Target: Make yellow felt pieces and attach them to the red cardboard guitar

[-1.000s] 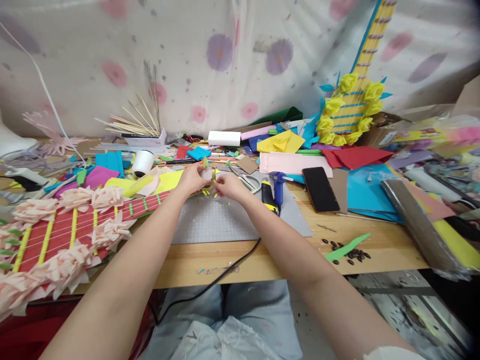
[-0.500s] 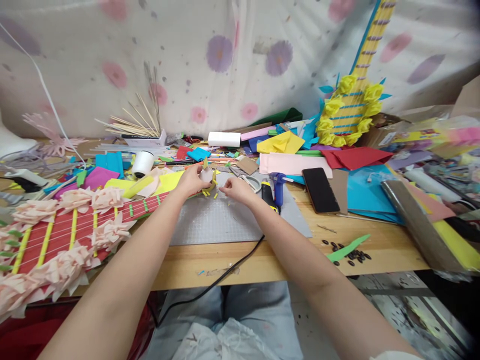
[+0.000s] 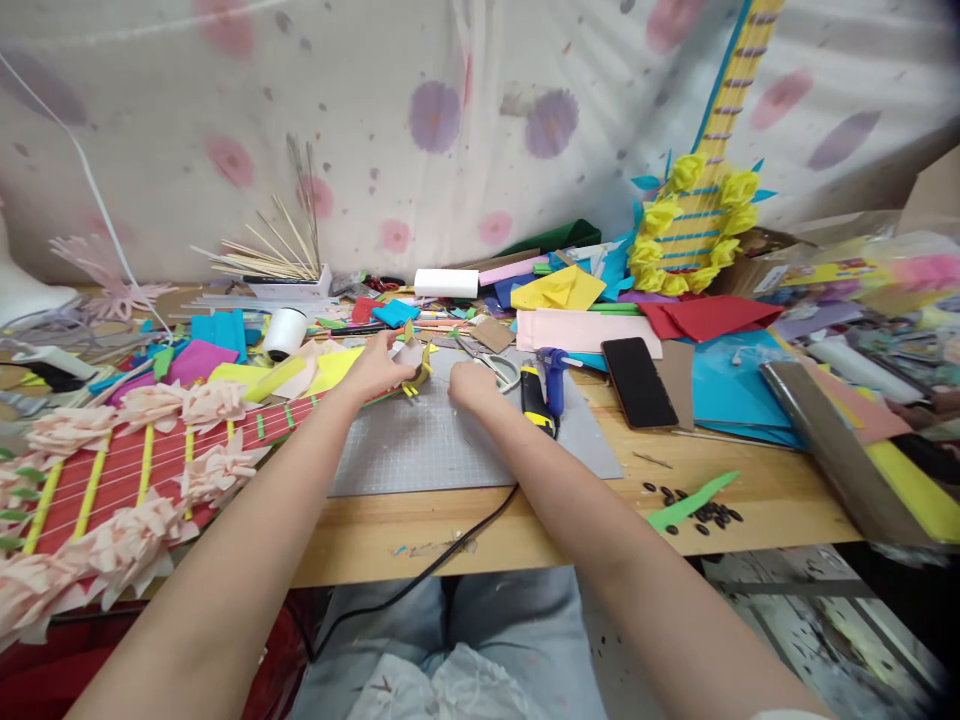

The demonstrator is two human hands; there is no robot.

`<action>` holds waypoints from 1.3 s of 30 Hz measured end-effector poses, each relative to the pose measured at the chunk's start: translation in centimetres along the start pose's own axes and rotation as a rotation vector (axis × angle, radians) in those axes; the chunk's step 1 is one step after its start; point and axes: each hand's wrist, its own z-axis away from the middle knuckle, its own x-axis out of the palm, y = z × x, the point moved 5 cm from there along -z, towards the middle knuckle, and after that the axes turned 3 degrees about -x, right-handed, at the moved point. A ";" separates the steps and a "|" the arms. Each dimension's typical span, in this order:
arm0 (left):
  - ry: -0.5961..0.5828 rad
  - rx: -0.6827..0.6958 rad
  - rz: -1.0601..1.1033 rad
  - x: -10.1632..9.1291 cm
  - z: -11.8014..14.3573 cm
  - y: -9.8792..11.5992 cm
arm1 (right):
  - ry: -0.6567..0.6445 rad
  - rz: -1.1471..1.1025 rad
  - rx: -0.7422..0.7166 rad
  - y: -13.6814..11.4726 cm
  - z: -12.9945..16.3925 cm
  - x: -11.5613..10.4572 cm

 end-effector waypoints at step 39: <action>0.068 0.069 0.012 0.9 -0.2 1.4 | 0.274 -0.740 -0.169 1.6 0.0 1.2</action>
